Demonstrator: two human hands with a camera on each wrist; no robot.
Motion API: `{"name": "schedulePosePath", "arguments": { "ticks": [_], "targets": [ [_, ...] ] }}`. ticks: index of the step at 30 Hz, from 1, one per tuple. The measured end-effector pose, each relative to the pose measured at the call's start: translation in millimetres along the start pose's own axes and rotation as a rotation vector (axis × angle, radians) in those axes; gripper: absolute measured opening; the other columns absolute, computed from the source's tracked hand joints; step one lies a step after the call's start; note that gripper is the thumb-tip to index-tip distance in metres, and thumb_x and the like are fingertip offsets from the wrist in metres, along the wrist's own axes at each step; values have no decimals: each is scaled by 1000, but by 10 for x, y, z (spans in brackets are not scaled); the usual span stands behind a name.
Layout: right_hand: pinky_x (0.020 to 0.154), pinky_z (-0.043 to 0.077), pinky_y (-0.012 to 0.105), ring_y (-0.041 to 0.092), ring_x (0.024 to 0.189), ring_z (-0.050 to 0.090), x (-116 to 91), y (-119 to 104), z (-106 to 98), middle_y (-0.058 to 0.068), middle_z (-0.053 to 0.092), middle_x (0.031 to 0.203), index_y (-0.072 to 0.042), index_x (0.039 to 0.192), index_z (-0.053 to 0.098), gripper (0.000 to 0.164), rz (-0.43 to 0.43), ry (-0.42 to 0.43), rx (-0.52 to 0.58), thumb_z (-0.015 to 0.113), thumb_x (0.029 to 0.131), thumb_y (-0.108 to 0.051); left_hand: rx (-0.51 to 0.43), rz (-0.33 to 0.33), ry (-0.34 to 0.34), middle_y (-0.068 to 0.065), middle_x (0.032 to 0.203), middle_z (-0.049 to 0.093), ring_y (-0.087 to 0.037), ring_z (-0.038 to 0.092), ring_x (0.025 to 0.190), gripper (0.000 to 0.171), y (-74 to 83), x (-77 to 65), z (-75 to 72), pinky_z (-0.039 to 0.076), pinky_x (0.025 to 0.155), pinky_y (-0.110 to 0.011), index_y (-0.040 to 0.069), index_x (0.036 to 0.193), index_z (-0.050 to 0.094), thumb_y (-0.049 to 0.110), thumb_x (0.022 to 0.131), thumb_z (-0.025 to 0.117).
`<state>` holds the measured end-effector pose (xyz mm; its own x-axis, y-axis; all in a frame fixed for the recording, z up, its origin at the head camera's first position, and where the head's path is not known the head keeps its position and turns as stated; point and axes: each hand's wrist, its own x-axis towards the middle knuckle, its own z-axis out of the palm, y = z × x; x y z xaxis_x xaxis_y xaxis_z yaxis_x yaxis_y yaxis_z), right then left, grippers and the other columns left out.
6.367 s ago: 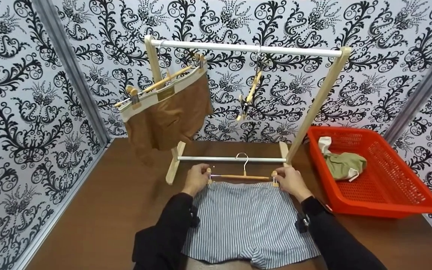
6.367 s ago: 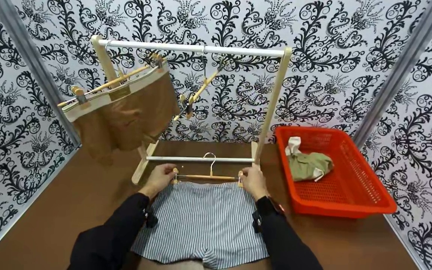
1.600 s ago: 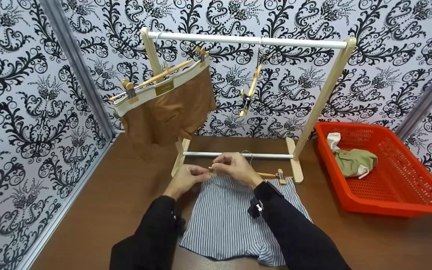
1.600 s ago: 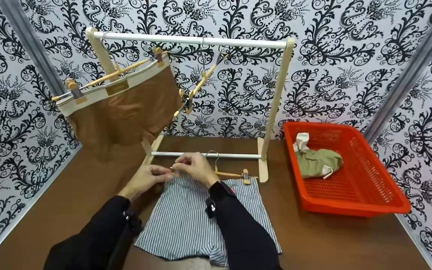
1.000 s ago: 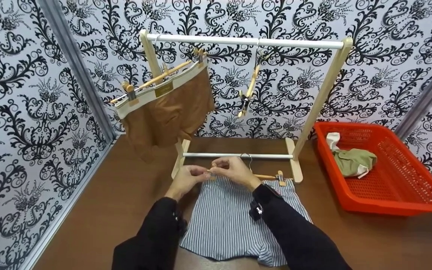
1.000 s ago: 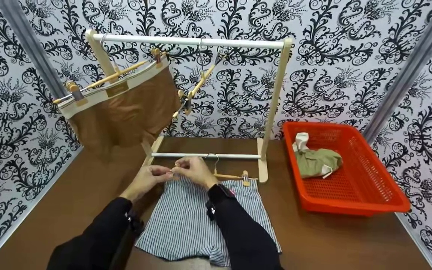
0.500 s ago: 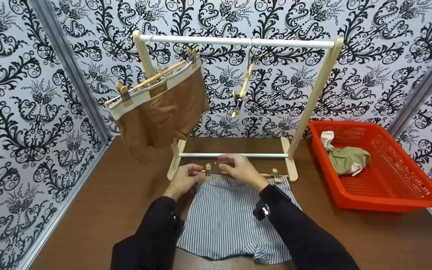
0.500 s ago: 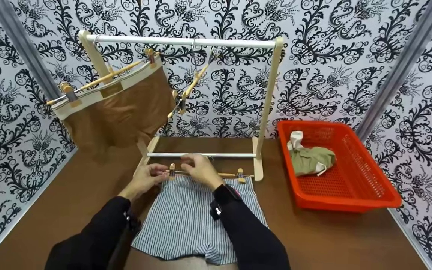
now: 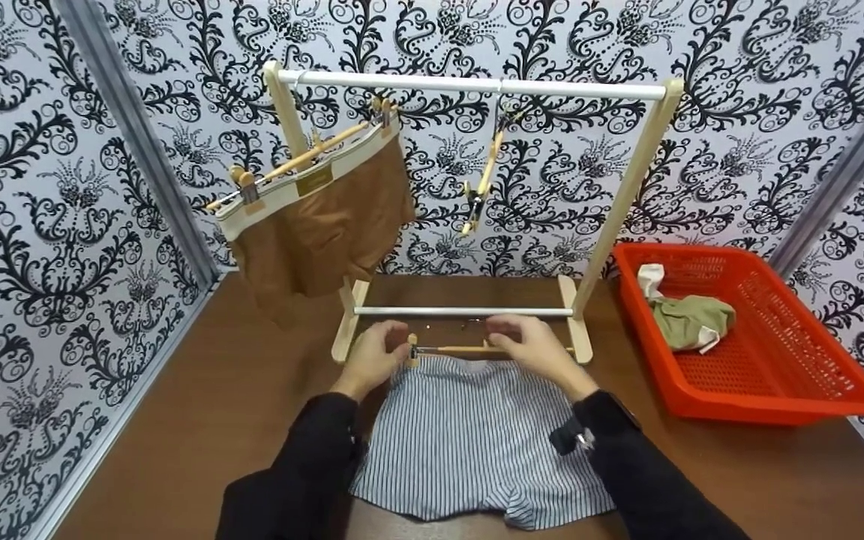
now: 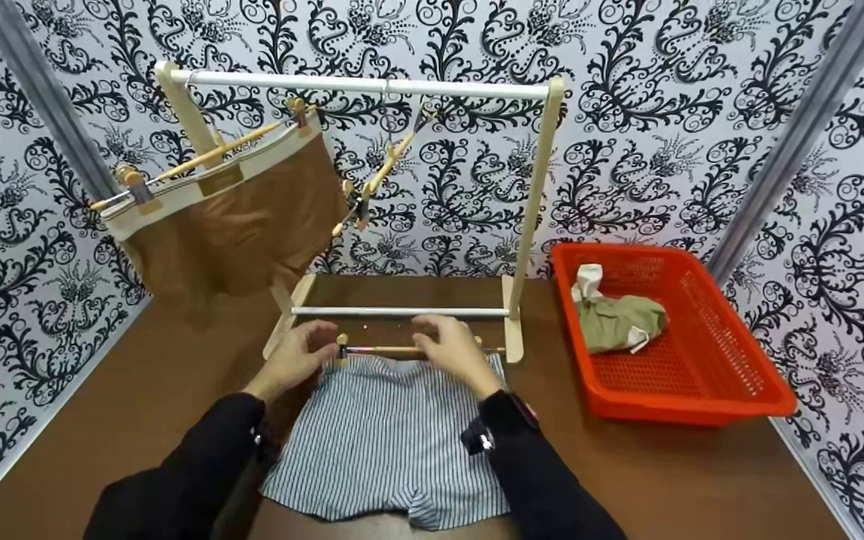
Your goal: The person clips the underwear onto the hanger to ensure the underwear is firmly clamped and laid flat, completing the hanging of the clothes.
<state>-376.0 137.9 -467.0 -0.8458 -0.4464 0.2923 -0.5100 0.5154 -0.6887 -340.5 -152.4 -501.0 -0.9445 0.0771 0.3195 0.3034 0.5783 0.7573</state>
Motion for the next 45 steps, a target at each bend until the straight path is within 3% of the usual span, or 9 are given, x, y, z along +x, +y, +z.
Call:
{"name": "schedulePosePath", "arguments": {
  "ticks": [3,7,15,19,24,31,34,39,45],
  "targets": [
    [105,45,51,35,117,63,-81,33,-100,17,69,124,2,127,66,33,23,10,-46,68,97,-12,173,95,8,-18,123,63,-36,60,113,36,135,18,30,47,99,-51,0,125,65,7,91,72],
    [104,45,53,37,116,63,-198,97,-250,20,66,128,2,131,64,37,54,20,-58,67,97,-13,319,160,-73,-20,138,55,-39,53,125,44,356,-7,106,43,106,-53,3,133,62,9,90,73],
    [101,46,55,40,111,65,-487,187,-550,24,65,128,5,131,63,37,137,130,-63,66,98,-12,414,251,-249,-18,147,51,-34,48,134,48,748,-17,356,38,112,-49,6,139,57,23,96,70],
    [103,45,54,41,118,61,-643,226,-634,25,65,127,8,130,63,37,220,193,-55,66,98,-10,464,287,-323,-14,142,54,-29,52,130,46,934,83,522,40,111,-41,5,138,57,25,98,67],
    [101,47,52,40,114,62,-787,286,-597,27,67,122,11,126,64,37,361,217,-29,65,99,-13,501,272,-396,-11,142,55,-26,52,130,45,1153,241,726,38,112,-38,6,141,55,25,101,62],
    [95,50,51,39,108,65,-853,388,-464,27,69,116,12,122,66,34,446,221,-43,65,97,-11,573,341,-372,-10,118,66,-25,61,110,31,1290,436,1101,47,99,-33,4,122,66,24,99,61],
    [93,50,53,39,106,65,-846,431,-433,26,70,113,11,118,68,30,435,228,-68,67,95,-9,590,325,-355,-10,113,67,-26,62,107,26,1309,477,1252,50,95,-34,6,116,67,25,100,58],
    [96,48,55,41,109,64,-835,516,-387,26,70,115,10,117,69,30,404,204,-104,68,93,-7,582,234,-351,-11,114,68,-29,64,110,25,1335,498,1426,50,96,-36,6,115,69,22,101,57],
    [95,50,54,41,107,66,-831,545,-371,28,69,115,15,122,63,36,405,188,-61,68,93,-4,590,174,-323,-9,110,71,-27,65,108,20,1377,483,1571,50,96,-34,7,106,72,19,100,58]
  ]
}}
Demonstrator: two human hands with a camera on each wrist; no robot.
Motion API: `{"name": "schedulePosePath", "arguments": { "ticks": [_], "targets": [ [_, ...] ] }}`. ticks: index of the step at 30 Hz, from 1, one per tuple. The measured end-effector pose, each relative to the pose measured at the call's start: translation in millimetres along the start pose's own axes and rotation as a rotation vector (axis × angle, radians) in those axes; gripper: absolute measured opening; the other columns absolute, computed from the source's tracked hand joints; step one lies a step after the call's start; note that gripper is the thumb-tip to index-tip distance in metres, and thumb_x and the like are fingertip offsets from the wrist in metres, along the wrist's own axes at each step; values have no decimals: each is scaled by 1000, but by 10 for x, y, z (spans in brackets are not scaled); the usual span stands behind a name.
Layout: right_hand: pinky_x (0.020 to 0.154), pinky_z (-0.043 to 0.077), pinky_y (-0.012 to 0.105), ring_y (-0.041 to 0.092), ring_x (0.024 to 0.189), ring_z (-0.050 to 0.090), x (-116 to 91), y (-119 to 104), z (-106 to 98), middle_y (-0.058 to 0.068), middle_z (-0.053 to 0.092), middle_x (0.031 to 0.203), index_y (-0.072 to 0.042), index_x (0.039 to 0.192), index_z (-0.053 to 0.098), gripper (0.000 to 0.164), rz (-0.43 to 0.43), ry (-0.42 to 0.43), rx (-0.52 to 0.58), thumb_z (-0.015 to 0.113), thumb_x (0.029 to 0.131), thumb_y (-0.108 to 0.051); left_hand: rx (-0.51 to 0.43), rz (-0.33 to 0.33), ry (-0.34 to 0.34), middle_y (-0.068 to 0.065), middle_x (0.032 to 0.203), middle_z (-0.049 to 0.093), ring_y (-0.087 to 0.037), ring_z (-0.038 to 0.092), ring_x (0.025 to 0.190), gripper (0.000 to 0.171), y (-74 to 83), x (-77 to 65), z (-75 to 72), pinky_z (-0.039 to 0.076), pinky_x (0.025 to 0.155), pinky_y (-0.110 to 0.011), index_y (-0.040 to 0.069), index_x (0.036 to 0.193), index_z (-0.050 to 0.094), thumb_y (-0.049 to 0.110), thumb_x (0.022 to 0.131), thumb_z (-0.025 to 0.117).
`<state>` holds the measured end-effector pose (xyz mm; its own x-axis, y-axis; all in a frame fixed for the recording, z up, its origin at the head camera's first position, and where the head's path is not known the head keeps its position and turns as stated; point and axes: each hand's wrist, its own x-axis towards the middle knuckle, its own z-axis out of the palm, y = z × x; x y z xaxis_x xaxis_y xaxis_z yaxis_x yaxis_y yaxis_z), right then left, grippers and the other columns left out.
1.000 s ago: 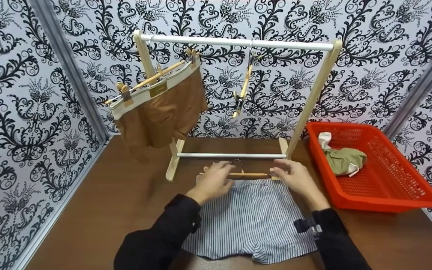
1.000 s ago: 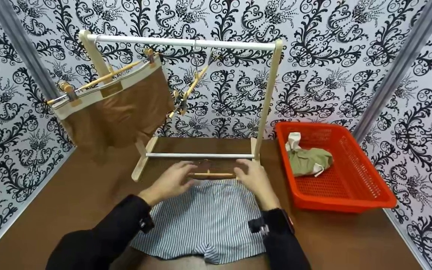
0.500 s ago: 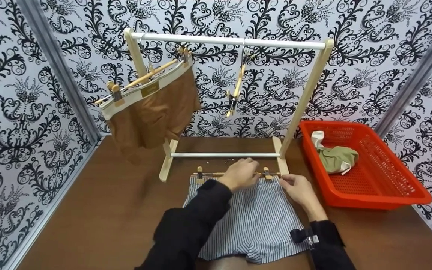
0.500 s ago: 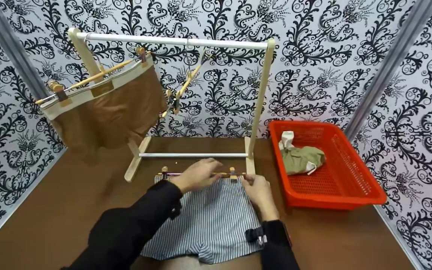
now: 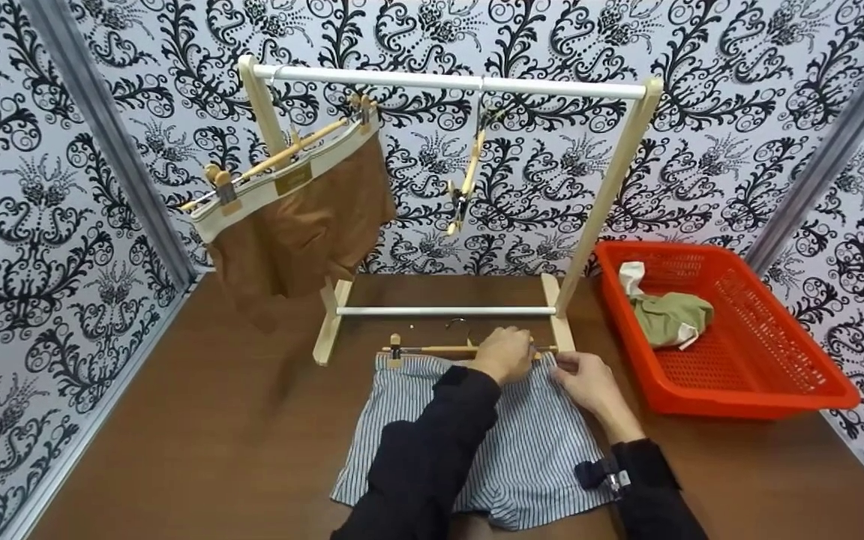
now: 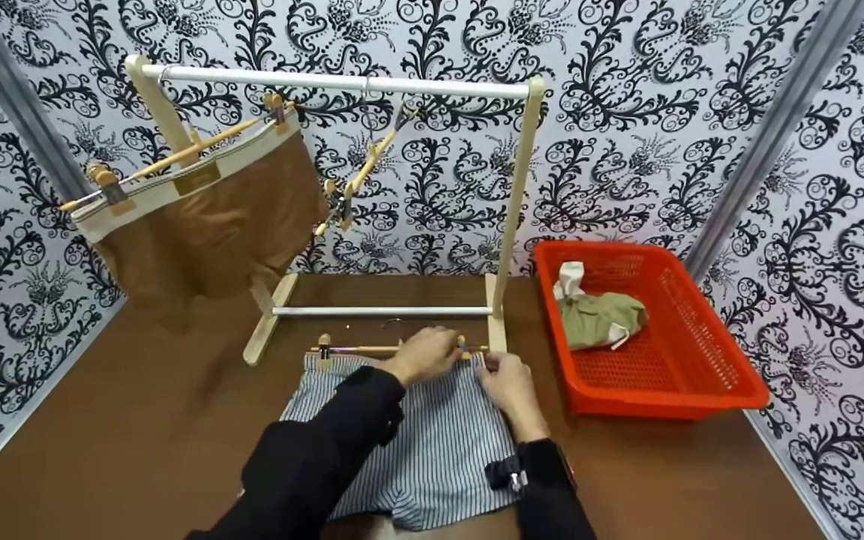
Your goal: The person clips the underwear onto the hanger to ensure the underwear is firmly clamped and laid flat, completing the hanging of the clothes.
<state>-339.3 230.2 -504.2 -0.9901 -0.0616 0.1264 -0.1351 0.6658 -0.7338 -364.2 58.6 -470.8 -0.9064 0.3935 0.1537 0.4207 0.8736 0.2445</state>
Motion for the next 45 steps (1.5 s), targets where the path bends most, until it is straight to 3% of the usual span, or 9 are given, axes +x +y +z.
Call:
{"name": "schedulePosePath", "arguments": {
  "ticks": [7,16,23,33,39,45],
  "targets": [
    [92,53,50,39,106,67,-41,15,-8,28,69,115,15,125,62,38,28,-27,39,67,93,-4,-4,-30,-7,-9,108,71,-28,66,103,17,60,-46,117,53,91,-35,8,105,72,18,95,63],
    [91,52,41,36,107,64,-11,53,1,33,66,118,20,128,56,40,64,-65,155,65,94,0,-8,-56,9,-7,108,71,-26,65,103,13,85,-39,116,52,90,-34,12,104,72,15,93,65],
    [91,53,43,35,105,65,17,49,38,33,65,119,20,128,56,40,66,-83,182,64,94,2,41,-100,-5,-6,116,69,-25,62,110,26,62,-30,171,51,93,-33,11,118,70,19,94,66],
    [78,52,28,30,97,66,41,38,18,30,68,112,20,121,60,35,55,-93,174,66,94,-2,61,-132,-2,-5,119,68,-22,61,112,37,31,15,217,53,90,-35,12,123,68,15,86,73],
    [77,49,27,24,89,64,66,63,11,24,71,105,17,116,64,32,70,-72,143,68,94,-6,26,-105,34,-7,114,68,-25,62,108,34,-5,28,253,54,88,-35,12,118,71,12,84,75],
    [78,50,27,25,92,64,80,79,2,26,69,110,20,124,59,39,50,-140,183,65,96,-6,40,-56,38,-8,113,69,-25,63,107,32,-3,6,220,53,89,-35,12,118,71,14,86,75]
  ]
}}
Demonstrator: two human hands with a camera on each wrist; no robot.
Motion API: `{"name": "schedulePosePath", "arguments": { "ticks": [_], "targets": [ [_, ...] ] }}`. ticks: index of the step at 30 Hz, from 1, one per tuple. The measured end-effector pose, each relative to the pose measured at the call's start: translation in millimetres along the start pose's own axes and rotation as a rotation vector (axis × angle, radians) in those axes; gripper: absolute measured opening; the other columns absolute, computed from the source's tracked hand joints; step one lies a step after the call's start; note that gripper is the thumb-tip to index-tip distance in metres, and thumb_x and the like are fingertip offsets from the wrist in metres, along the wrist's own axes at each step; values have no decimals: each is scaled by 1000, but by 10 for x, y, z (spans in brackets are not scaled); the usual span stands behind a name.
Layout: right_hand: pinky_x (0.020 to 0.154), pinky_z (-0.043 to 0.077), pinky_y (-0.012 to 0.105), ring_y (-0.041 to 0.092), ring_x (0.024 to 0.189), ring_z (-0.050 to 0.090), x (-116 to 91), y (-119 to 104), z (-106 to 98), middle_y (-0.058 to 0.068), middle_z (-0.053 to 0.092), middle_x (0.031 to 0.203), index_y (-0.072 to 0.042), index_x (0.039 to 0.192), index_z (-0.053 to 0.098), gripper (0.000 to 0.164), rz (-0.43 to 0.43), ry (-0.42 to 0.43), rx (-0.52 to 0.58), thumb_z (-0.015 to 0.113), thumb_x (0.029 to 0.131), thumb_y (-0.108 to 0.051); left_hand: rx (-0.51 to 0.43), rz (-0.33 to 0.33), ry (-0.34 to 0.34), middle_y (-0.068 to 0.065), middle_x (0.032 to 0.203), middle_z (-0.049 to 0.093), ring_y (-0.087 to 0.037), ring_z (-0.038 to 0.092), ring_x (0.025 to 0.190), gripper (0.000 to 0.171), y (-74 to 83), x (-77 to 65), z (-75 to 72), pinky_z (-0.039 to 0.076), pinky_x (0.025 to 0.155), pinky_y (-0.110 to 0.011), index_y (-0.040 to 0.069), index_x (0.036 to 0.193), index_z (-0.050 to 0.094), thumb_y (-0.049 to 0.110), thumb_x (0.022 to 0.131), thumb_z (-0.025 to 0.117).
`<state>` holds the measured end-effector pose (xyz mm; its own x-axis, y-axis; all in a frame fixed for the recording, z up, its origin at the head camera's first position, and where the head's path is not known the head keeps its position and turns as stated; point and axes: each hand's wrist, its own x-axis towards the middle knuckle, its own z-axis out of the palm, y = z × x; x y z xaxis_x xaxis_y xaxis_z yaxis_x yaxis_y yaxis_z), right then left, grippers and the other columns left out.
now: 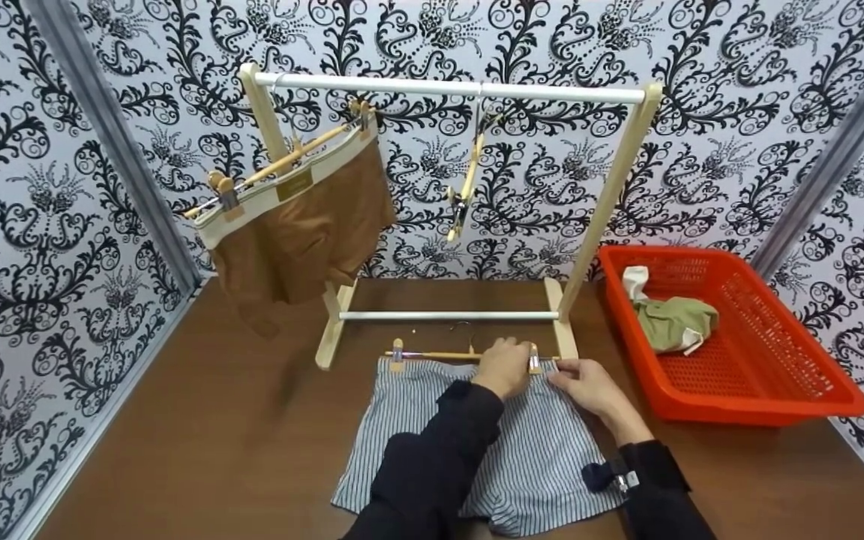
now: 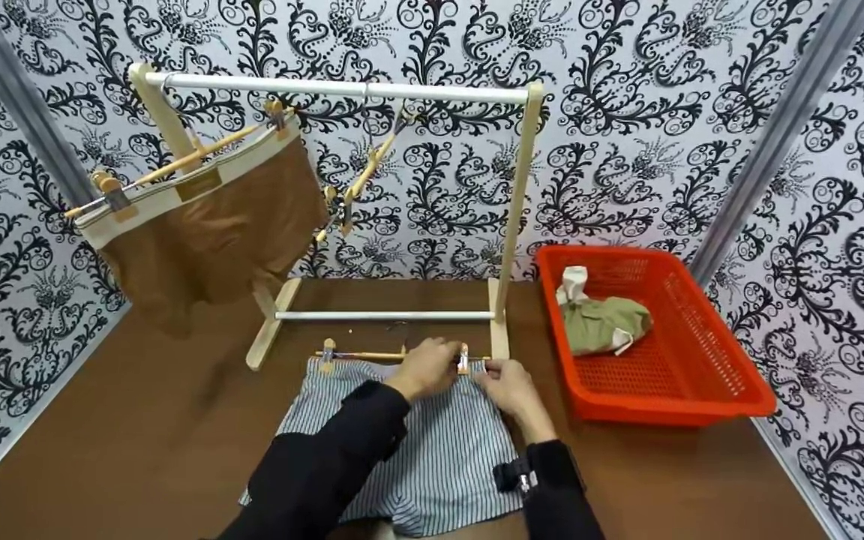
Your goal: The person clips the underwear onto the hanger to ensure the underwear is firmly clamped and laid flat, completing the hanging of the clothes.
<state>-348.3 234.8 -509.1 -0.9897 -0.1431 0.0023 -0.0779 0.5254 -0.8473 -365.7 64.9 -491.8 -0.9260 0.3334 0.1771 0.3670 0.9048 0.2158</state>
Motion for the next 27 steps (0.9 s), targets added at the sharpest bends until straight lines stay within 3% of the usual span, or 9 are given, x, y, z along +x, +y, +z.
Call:
{"name": "schedulePosePath", "arguments": {
  "ticks": [7,12,19,27],
  "targets": [
    [93,46,32,32,116,57,15,-15,29,28,61,130,16,132,56,41,33,-38,124,63,98,-6,-36,4,11,-7,110,69,-26,64,106,28,-35,-9,18,53,90,-35,11,112,70,25,90,78],
    [101,44,40,34,124,52,26,-49,47,30,56,138,16,135,53,50,45,-45,138,67,97,-13,-41,-1,8,-6,111,70,-23,64,105,29,-33,-35,-21,54,89,-35,11,116,70,23,90,77],
    [96,46,35,33,118,55,7,-77,42,28,59,133,16,132,57,47,48,-38,151,69,96,-12,-35,37,78,-4,107,71,-22,65,101,34,-91,-29,72,55,83,-36,12,113,70,26,86,82],
    [77,51,24,23,96,64,34,-71,56,23,69,115,14,121,64,37,39,20,212,74,90,-3,-264,135,79,-9,114,69,-27,61,106,46,-207,-22,19,49,94,-34,7,124,69,22,84,83]
  ]
}}
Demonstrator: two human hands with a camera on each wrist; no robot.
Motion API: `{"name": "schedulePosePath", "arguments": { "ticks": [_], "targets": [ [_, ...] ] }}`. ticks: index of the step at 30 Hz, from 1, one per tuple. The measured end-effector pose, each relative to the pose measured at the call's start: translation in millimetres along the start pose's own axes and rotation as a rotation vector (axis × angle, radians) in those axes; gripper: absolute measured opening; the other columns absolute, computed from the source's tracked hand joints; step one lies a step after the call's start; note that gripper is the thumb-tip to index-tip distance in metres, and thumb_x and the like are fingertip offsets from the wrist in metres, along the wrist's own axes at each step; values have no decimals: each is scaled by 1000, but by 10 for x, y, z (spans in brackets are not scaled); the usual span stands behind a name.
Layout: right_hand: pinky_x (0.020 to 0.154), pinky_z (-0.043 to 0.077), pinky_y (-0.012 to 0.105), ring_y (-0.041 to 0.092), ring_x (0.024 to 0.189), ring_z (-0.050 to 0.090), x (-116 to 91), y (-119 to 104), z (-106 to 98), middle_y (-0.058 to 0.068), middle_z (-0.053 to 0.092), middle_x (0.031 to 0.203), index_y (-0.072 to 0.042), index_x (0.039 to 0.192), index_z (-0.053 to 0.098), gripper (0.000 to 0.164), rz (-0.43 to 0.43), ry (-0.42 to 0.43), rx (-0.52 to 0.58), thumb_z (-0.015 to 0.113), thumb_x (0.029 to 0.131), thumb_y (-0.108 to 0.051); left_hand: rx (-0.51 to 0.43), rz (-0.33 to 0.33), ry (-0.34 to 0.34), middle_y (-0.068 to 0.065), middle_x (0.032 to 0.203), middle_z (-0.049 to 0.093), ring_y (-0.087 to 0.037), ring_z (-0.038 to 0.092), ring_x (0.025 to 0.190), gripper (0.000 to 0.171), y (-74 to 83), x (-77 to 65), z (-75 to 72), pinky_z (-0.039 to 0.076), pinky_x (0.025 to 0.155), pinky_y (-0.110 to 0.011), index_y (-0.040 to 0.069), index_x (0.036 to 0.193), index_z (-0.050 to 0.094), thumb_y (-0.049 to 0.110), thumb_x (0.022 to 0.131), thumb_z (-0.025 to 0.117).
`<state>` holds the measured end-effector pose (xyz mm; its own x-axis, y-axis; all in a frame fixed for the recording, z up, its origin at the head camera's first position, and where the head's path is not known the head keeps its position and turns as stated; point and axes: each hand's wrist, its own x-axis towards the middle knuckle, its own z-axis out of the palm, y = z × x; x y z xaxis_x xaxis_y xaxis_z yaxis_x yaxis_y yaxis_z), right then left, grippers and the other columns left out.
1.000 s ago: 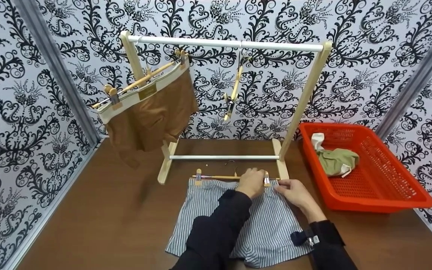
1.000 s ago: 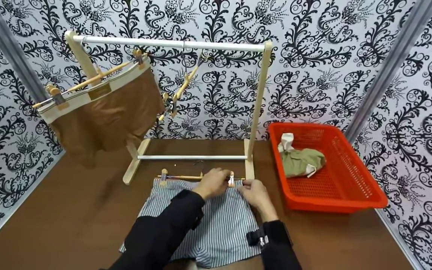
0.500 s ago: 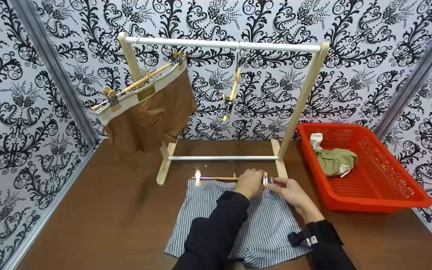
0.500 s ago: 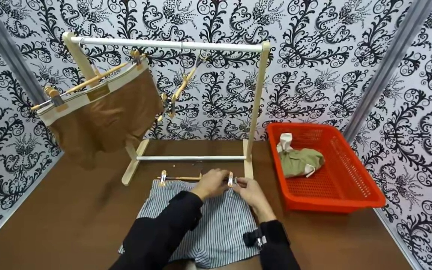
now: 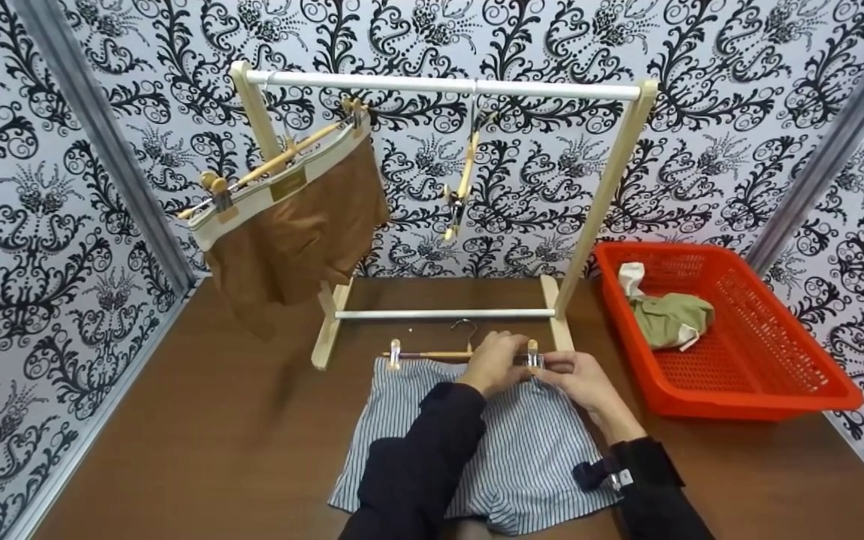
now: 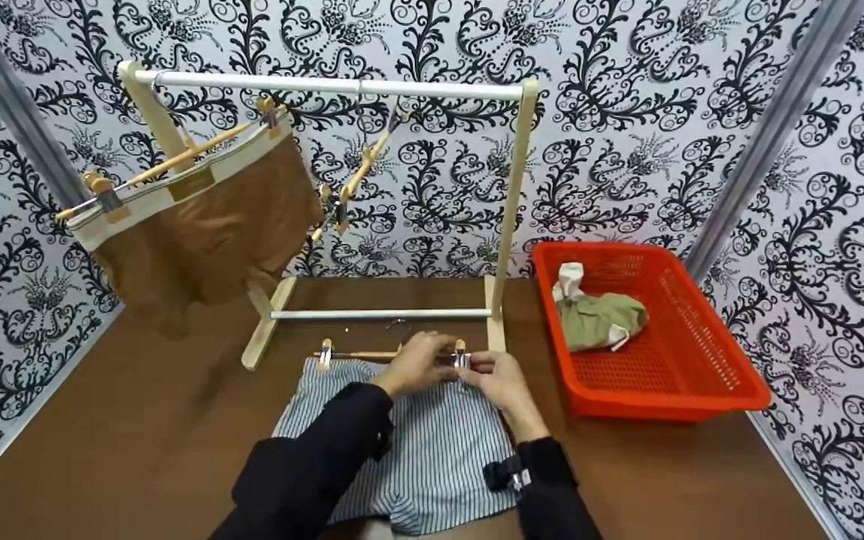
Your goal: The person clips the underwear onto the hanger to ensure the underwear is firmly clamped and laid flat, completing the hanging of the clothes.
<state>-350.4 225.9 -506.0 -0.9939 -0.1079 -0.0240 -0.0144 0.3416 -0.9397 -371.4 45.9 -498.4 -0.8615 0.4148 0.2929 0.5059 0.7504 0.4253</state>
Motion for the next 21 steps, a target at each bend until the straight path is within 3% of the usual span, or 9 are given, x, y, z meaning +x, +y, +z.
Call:
{"name": "schedulePosePath", "arguments": {
  "ticks": [6,10,14,16,21],
  "targets": [
    [76,51,20,24,97,65,-6,-53,37,25,70,112,14,122,61,36,-38,79,1,68,88,6,-122,-34,0,-9,116,70,-27,61,110,39,-11,21,-96,45,99,-36,8,124,70,15,87,79],
    [75,50,20,20,95,65,-14,-81,55,22,70,111,10,120,62,36,-61,133,32,74,88,0,-180,4,57,-10,115,71,-24,64,107,38,-10,26,-135,47,98,-33,5,124,71,11,87,79],
    [71,47,19,13,88,65,-12,-96,80,18,73,105,8,113,66,33,-94,199,45,80,87,-5,-254,35,134,-9,109,74,-21,67,100,24,2,29,-166,51,91,-29,3,116,74,11,94,71],
    [68,46,19,10,85,65,-16,-109,93,17,74,103,8,111,66,30,-108,211,48,79,87,-3,-282,26,159,-7,103,75,-19,69,95,19,20,29,-185,53,87,-28,4,110,76,14,99,64],
    [67,45,18,8,84,65,-36,-157,132,18,74,104,9,112,67,27,-125,207,67,77,88,0,-323,-38,163,-7,97,76,-18,70,91,29,74,16,-222,54,84,-30,3,102,77,20,105,54]
  ]
}}
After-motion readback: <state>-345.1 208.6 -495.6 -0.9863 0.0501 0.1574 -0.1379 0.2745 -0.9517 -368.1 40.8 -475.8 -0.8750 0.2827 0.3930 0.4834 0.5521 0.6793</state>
